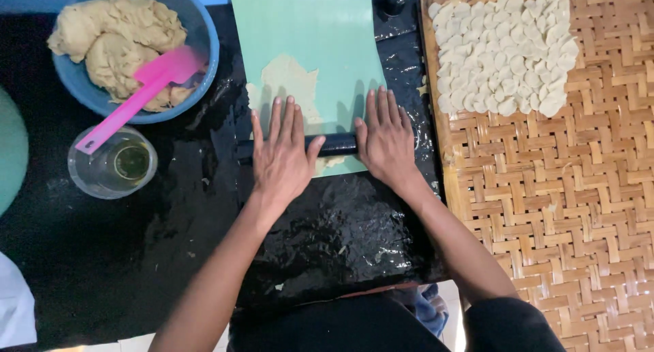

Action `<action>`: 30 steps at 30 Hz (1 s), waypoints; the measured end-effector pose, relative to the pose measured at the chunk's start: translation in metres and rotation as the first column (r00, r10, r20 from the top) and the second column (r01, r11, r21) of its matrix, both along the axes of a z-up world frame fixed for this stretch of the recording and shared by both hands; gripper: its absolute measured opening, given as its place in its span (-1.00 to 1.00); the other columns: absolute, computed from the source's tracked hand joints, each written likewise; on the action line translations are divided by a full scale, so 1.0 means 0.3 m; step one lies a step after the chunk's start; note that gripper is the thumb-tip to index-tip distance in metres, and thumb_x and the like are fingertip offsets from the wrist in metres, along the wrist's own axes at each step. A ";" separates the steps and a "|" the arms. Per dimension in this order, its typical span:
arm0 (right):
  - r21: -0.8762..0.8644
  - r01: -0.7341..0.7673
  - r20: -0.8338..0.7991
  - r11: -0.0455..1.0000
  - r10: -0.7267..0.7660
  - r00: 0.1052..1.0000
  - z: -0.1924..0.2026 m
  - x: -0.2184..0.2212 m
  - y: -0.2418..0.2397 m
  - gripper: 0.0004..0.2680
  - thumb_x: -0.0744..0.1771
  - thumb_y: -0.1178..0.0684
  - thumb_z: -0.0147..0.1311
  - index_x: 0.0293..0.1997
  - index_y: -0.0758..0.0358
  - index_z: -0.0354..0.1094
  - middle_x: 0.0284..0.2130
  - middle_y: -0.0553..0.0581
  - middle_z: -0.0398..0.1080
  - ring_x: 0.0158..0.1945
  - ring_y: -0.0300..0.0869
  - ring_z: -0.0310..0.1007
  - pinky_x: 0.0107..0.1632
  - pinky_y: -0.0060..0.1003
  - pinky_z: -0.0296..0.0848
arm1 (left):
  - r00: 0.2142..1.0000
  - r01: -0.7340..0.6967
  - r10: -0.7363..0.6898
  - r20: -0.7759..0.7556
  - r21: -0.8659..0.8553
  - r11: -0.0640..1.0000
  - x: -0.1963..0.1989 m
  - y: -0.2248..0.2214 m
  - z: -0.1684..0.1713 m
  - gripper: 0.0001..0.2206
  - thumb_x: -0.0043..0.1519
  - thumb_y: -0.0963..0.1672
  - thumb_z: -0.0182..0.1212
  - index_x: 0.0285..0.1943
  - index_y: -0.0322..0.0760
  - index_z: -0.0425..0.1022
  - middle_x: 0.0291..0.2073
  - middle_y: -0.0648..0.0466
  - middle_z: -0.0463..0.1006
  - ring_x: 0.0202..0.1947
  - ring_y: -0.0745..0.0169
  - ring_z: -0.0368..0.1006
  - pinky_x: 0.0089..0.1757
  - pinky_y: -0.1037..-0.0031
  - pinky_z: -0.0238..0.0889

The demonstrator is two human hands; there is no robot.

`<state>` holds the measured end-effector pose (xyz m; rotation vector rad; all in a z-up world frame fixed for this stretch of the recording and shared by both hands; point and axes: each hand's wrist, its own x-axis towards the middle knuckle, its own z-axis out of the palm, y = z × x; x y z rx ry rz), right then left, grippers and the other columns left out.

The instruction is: Flattening and rolling out portions of dough using a rolling pin on a flat surface.

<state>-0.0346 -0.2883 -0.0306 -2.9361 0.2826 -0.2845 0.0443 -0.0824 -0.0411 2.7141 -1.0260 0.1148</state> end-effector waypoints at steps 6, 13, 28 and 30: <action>0.024 0.000 0.015 1.000 -0.001 1.000 -0.059 0.172 -0.107 -0.50 0.47 -0.13 -0.33 0.50 0.57 -0.13 0.42 0.68 -0.13 0.49 0.40 -0.24 0.42 0.14 -0.17 | 0.999 0.007 0.001 0.053 -0.147 0.989 0.154 -0.073 0.009 -0.36 0.41 0.13 -0.24 0.53 -0.36 0.17 0.51 -0.37 -0.03 0.52 -0.36 -0.19 0.30 -0.32 -0.53; 0.126 0.118 0.138 0.985 -0.135 0.981 -0.005 0.148 -0.059 -0.53 0.49 -0.13 -0.27 0.46 0.55 -0.01 0.40 0.64 0.00 0.51 0.36 -0.11 0.50 0.09 -0.06 | 0.990 0.105 -0.082 0.115 -0.215 0.971 0.101 -0.022 0.024 -0.46 0.46 0.07 0.01 0.44 -0.42 0.32 0.37 -0.37 0.26 0.41 -0.38 0.12 0.33 -0.13 -0.10; -0.002 0.011 0.186 1.000 -0.011 0.983 0.016 -0.064 0.042 -0.59 0.45 -0.11 -0.16 0.36 0.45 0.23 0.34 0.55 0.17 0.45 0.29 0.12 0.42 0.11 0.10 | 0.972 0.193 -0.202 -0.118 -0.083 0.978 -0.137 0.058 0.097 -0.51 0.27 -0.04 0.27 0.29 -0.43 0.38 0.05 -0.13 0.49 0.12 -0.07 0.37 0.20 0.07 0.13; -0.012 0.019 0.150 1.000 -0.018 0.989 0.024 -0.076 0.056 -0.56 0.43 -0.08 -0.13 0.42 0.47 0.15 0.37 0.49 0.16 0.47 0.22 0.09 0.44 0.11 0.07 | 0.990 0.136 -0.126 0.068 -0.172 0.976 -0.167 0.054 0.083 -0.34 0.22 0.03 0.18 0.39 -0.55 0.24 0.33 -0.25 0.33 0.38 -0.11 0.20 0.29 -0.04 -0.05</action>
